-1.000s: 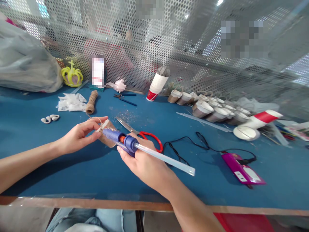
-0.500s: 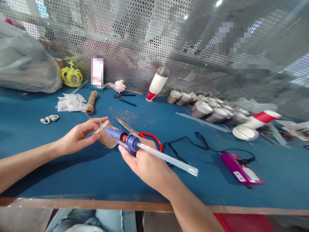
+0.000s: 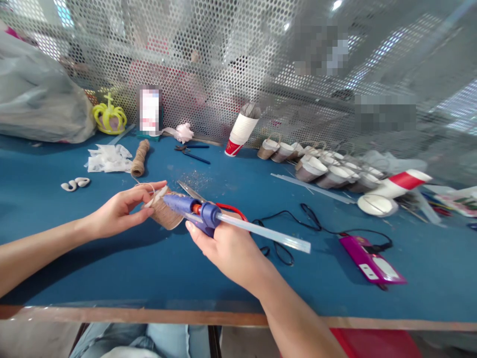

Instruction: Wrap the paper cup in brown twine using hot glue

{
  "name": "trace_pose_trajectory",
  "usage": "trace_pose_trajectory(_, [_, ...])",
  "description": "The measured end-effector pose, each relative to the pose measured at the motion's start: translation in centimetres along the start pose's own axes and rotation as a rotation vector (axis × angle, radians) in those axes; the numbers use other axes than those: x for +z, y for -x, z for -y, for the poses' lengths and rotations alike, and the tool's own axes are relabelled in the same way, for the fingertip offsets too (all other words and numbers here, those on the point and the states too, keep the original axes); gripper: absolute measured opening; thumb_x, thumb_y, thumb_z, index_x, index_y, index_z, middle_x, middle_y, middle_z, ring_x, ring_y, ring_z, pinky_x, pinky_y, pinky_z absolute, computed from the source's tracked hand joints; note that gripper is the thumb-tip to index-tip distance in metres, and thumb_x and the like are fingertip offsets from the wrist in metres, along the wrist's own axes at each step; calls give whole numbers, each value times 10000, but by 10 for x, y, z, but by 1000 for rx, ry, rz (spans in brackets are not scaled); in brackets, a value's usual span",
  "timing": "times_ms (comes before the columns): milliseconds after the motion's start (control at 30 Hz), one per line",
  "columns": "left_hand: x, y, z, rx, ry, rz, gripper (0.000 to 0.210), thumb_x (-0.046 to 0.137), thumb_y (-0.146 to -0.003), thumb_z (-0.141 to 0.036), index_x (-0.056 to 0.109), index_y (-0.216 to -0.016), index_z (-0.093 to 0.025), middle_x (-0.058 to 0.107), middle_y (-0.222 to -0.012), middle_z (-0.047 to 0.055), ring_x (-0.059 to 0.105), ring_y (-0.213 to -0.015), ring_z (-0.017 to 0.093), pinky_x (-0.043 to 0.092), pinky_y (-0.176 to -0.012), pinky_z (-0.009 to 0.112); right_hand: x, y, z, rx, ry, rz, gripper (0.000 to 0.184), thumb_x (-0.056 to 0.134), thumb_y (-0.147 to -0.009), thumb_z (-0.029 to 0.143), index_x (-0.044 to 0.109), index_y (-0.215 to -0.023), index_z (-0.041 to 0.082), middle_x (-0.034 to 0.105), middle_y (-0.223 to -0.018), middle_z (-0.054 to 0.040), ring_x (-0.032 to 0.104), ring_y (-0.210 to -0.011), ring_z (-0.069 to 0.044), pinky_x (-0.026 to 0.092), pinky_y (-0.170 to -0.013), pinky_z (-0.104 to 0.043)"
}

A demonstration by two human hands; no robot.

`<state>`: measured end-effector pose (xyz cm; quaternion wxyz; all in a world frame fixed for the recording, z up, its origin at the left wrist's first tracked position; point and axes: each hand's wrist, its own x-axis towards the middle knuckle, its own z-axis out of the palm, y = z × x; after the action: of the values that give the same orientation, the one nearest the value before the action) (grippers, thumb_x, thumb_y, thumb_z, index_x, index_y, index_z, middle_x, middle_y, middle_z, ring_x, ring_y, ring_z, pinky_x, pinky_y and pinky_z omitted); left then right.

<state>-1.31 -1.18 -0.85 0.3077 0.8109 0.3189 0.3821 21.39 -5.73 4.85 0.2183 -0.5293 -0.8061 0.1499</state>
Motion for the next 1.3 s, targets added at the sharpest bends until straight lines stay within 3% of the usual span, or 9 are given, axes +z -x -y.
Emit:
trace_pose_trajectory(300, [0,-1,-1,44,20,8,111,492,-800,-116,444,-719,-174,608,-1016,144,385,-1278,239,422,-910,328,-2,1,-1,32,-26,44,251,488,-810,322,533,-590,211,505,-395,34,553,-431,-134,429,-469,-237])
trace_pose_trajectory(467, [-1,-1,-1,55,11,13,129,493,-796,-112,433,-703,-178,593,-860,101,392,-1274,234,417,-914,314,-2,0,0,76,-81,57,262,451,-825,325,543,-616,195,518,-409,36,540,-398,-119,442,-479,-233])
trace_pose_trajectory(733, [-1,-2,-2,56,11,15,134,488,-793,-121,425,-692,-182,606,-849,103,393,-1273,246,429,-899,325,-2,1,2,62,-47,54,271,469,-821,313,522,-580,201,507,-391,45,541,-400,-114,436,-464,-219])
trace_pose_trajectory(1067, [-1,-2,-3,36,23,18,137,498,-781,-133,424,-676,-182,621,-1084,163,416,-1255,259,434,-898,356,-4,-4,-5,121,-201,115,278,455,-830,347,516,-619,176,505,-408,34,512,-372,-98,449,-433,-216])
trace_pose_trajectory(1300, [-1,-2,-2,52,18,25,149,498,-781,-118,411,-682,-188,655,-947,139,402,-1265,264,425,-906,354,-3,-8,-10,161,-264,116,261,474,-819,374,537,-681,161,491,-414,34,484,-366,-96,439,-413,-218])
